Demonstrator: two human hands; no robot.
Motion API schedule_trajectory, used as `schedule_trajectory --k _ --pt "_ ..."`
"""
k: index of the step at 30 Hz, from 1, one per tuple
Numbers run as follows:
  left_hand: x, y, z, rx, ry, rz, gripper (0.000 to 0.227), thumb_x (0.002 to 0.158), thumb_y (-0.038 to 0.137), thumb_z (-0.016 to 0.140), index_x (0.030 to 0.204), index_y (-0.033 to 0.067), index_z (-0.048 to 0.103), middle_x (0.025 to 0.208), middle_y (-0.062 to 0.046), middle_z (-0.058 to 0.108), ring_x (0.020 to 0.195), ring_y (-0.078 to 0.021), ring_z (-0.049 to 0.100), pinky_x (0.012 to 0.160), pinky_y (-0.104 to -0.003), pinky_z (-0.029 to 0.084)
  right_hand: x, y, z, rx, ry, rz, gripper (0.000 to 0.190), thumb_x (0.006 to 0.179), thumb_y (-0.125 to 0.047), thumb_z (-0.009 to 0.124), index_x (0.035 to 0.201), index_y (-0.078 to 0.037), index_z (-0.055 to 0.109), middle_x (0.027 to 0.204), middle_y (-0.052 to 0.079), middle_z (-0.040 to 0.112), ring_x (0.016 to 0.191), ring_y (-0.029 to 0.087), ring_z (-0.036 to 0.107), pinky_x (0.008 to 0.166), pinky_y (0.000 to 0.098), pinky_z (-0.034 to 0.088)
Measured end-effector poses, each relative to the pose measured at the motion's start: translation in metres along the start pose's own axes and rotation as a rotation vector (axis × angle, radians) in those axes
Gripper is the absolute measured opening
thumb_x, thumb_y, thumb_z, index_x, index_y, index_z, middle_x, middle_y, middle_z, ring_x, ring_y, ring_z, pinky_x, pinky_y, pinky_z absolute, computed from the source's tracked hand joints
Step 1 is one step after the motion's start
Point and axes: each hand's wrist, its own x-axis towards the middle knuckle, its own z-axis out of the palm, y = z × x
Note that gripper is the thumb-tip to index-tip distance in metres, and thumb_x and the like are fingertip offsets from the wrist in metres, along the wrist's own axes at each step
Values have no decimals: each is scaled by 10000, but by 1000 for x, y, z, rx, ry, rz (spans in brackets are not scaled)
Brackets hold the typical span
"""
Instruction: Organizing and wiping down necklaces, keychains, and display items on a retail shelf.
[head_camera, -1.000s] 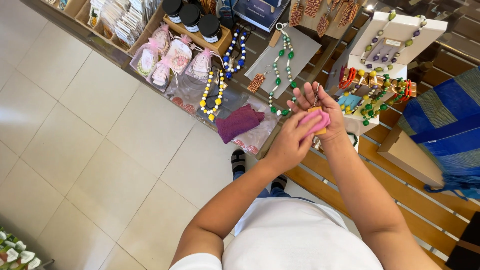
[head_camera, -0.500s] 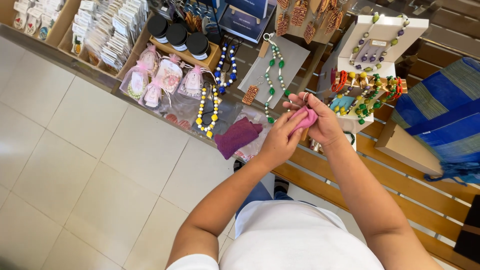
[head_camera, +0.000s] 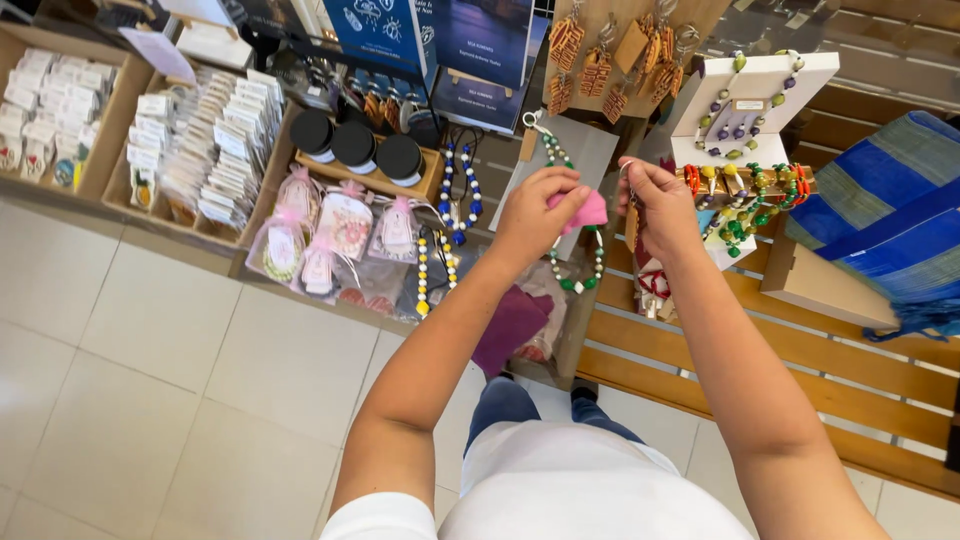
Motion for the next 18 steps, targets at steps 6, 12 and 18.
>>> schedule_trajectory --k 6,12,18 --pt "66 -23 -2 128 -171 74 288 906 269 721 1131 93 750 1206 -101 705 1116 -303 688 969 -383 552 72 19 3 16 199 -107 305 1016 -212 719 1219 15 705 939 39 688 793 124 613 733 258 538" --pt "114 -63 19 270 -242 164 462 882 226 693 1332 134 647 1289 -126 654 1136 -352 659 939 -424 548 120 28 6 67 256 -199 314 996 -205 715 1202 32 712 935 62 712 774 143 623 720 269 542" --pt "137 -68 22 341 -305 130 504 888 234 672 1382 172 599 1263 -120 658 1072 -373 668 858 -477 559 141 39 7 136 288 -238 282 996 -177 730 1165 49 721 927 69 727 762 139 632 707 269 540"
